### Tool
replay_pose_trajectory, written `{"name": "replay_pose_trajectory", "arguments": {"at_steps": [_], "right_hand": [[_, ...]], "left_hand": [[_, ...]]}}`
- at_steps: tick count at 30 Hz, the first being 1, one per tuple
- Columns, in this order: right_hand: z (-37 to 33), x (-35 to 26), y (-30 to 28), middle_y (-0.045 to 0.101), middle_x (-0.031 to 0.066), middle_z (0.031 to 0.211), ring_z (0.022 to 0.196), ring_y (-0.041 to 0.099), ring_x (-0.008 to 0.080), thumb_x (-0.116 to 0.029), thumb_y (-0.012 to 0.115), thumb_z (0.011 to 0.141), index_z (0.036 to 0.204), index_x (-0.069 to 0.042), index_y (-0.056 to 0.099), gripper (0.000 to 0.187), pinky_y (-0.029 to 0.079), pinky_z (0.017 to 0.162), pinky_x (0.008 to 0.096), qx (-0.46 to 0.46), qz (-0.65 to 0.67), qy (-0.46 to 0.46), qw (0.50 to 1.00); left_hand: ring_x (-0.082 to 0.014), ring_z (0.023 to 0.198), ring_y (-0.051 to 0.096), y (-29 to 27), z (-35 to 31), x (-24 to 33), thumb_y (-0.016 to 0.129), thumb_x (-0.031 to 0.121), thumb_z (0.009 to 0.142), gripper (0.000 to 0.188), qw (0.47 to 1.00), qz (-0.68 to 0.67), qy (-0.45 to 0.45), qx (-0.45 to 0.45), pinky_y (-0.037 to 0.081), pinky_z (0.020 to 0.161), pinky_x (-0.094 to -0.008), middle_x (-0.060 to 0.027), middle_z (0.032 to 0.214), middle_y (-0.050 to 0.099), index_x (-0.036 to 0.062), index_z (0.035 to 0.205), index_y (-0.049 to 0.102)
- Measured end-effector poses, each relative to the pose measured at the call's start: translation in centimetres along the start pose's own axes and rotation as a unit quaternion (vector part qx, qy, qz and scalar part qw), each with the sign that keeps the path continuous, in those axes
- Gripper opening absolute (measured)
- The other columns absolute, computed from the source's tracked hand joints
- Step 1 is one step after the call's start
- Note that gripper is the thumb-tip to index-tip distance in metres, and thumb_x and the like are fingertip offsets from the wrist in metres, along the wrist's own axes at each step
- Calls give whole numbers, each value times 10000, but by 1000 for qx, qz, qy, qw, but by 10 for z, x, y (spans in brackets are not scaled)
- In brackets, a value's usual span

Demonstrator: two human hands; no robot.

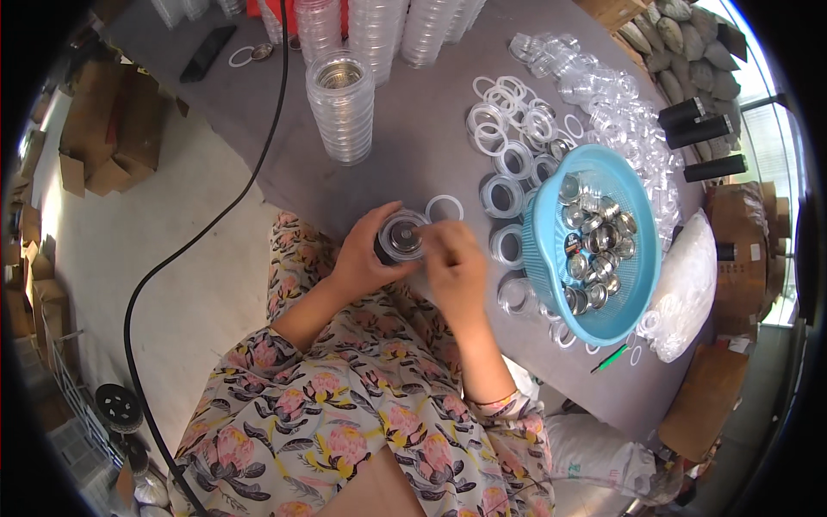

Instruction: The person assembles small clear plastic containers by placing metal lids and white rubber rings into them. They pick up lids from a blue basket and rings from the table, insert them into the containers, and stack the finished units. The person occasionally uses a thin stick to adjust the internal components.

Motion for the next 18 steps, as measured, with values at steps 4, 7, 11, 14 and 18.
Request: {"name": "replay_pose_trajectory", "arguments": {"at_steps": [4, 7, 11, 14, 18], "right_hand": [[-22, 15, 10, 587, 91, 963, 739, 614, 200, -48, 666, 772, 982, -44, 664, 209, 492, 619, 276, 47, -64, 0, 997], [-22, 20, 6, 594, 91, 952, 739, 612, 191, -73, 657, 804, 957, -32, 670, 159, 484, 624, 269, 73, 83, 52, 993], [-19, 19, 4, 624, 74, 960, 733, 591, 149, -112, 563, 893, 966, 6, 661, 170, 458, 619, 241, 63, 155, 7, 986], [-27, 26, 7, 628, 45, 982, 632, 512, 74, -135, 500, 933, 1029, 6, 638, 219, 391, 536, 196, 62, 292, 123, 946], [-33, 24, -3, 628, 19, 983, 527, 373, -1, -154, 459, 958, 1094, 1, 606, 253, 275, 454, 158, 130, 411, 121, 894]], "left_hand": [[-238, 1130, 514, -2, 5, 20, 798, 136, 653, 814, 998, -61, 8, 6, 405, 966, -361, -144, 1229, 507, 2, 1323, 355], [-245, 1111, 522, 1, 1, 17, 802, 139, 660, 805, 982, -183, -7, 48, 411, 958, -358, -128, 1195, 512, -9, 1306, 346], [-225, 1129, 512, 13, -5, 9, 678, 136, 803, 576, 898, -423, -97, 71, 422, 956, -376, -92, 1202, 511, 29, 1283, 379], [-239, 1132, 514, 31, -8, 1, 561, 258, 896, 456, 728, -654, -200, 57, 441, 929, -390, -89, 1194, 525, 62, 1278, 407], [-254, 1138, 497, 23, 1, 14, 469, 439, 921, 495, 629, -746, -216, 19, 444, 904, -380, -103, 1222, 518, 97, 1276, 438]]}}
Point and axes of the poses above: each hand's wrist, its own z-axis towards the middle knuckle, its own y-axis out of the palm, x = y × z, the point moved 5 cm from there along z, towards the middle knuckle
